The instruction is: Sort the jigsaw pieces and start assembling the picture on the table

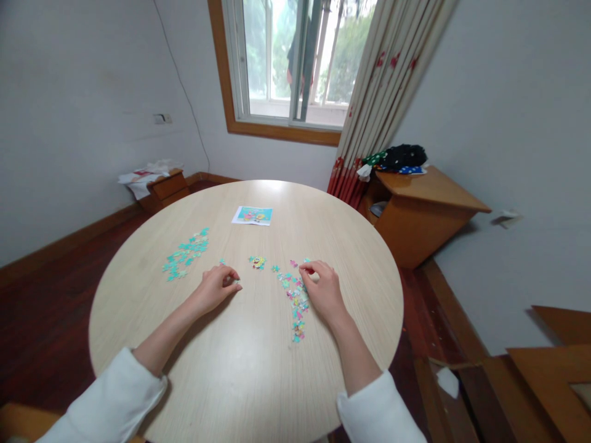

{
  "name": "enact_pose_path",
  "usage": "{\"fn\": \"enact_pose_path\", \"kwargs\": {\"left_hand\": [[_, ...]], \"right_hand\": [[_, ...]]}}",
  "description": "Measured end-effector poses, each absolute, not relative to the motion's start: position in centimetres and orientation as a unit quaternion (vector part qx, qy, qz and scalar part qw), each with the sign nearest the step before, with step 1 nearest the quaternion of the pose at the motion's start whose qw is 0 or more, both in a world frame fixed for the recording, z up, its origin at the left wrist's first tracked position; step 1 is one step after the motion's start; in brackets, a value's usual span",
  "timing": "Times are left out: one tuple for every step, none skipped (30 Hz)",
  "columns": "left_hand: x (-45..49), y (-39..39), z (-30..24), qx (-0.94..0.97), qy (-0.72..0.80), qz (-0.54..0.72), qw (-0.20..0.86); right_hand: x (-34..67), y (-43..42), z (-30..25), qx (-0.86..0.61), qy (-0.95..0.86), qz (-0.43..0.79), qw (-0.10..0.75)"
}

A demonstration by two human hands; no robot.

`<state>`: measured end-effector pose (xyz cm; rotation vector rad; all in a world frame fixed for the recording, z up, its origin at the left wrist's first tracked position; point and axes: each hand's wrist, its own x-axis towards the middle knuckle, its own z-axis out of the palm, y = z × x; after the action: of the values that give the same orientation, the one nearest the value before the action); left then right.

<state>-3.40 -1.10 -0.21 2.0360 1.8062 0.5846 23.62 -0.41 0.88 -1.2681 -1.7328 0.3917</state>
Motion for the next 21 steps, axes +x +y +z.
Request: {"fn": "enact_pose_path", "kwargs": {"left_hand": [[-3.5, -1.1, -0.1, 0.718, 0.64, 0.208, 0.178], [-3.7, -1.1, 0.1, 0.716, 0.641, 0.209, 0.178], [-3.8, -1.1, 0.2, 0.715, 0.643, 0.208, 0.178], [-3.9, -1.1, 0.2, 0.714, 0.645, 0.205, 0.178], [-3.9, -1.2, 0.2, 0.714, 0.646, 0.201, 0.18], [-3.9, -1.2, 0.2, 0.715, 0.646, 0.197, 0.181], [-3.9, -1.1, 0.1, 0.717, 0.644, 0.195, 0.182], [-3.9, -1.1, 0.0, 0.719, 0.641, 0.194, 0.184], [-3.9, -1.1, -0.1, 0.722, 0.638, 0.195, 0.186], [-3.9, -1.1, -0.2, 0.724, 0.635, 0.196, 0.187], [-3.8, -1.0, -0.2, 0.725, 0.633, 0.197, 0.188], [-3.8, -1.0, -0.3, 0.725, 0.632, 0.197, 0.189], [-3.8, -1.0, -0.3, 0.726, 0.632, 0.196, 0.189], [-3.8, -1.0, -0.4, 0.726, 0.632, 0.195, 0.188], [-3.8, -1.0, -0.5, 0.728, 0.631, 0.193, 0.188], [-3.8, -1.0, -0.6, 0.73, 0.628, 0.193, 0.187], [-3.8, -1.1, -0.7, 0.734, 0.624, 0.194, 0.185], [-3.7, -1.1, -0.8, 0.739, 0.618, 0.198, 0.184], [-3.7, -1.1, -0.9, 0.743, 0.611, 0.203, 0.183], [-3.6, -1.1, -1.1, 0.748, 0.604, 0.21, 0.181], [-3.5, -1.1, -1.2, 0.752, 0.597, 0.216, 0.179]], "right_hand": [[23.6, -0.4, 0.9, -0.515, -0.704, 0.159, 0.462], [23.6, -0.4, 0.9, -0.515, -0.704, 0.159, 0.462], [23.7, -0.4, 0.9, -0.514, -0.704, 0.159, 0.463], [23.7, -0.4, 0.9, -0.514, -0.704, 0.159, 0.463], [23.7, -0.4, 0.9, -0.513, -0.705, 0.16, 0.463], [23.7, -0.5, 0.9, -0.513, -0.705, 0.159, 0.463], [23.6, -0.5, 0.9, -0.513, -0.706, 0.158, 0.463], [23.6, -0.5, 1.0, -0.512, -0.706, 0.157, 0.462], [23.6, -0.5, 1.0, -0.512, -0.707, 0.156, 0.462], [23.6, -0.5, 1.0, -0.511, -0.708, 0.156, 0.462], [23.6, -0.5, 1.0, -0.51, -0.708, 0.156, 0.462], [23.6, -0.5, 1.0, -0.51, -0.708, 0.157, 0.463], [23.6, -0.5, 1.0, -0.509, -0.708, 0.157, 0.464], [23.6, -0.5, 0.9, -0.509, -0.708, 0.157, 0.464], [23.6, -0.5, 0.9, -0.509, -0.708, 0.157, 0.464], [23.6, -0.5, 0.9, -0.51, -0.708, 0.157, 0.463], [23.6, -0.5, 0.8, -0.51, -0.708, 0.157, 0.463], [23.6, -0.5, 0.8, -0.51, -0.709, 0.157, 0.462], [23.6, -0.5, 0.8, -0.509, -0.709, 0.157, 0.462], [23.6, -0.5, 0.8, -0.509, -0.709, 0.156, 0.463], [23.6, -0.5, 0.8, -0.508, -0.709, 0.156, 0.463]]}}
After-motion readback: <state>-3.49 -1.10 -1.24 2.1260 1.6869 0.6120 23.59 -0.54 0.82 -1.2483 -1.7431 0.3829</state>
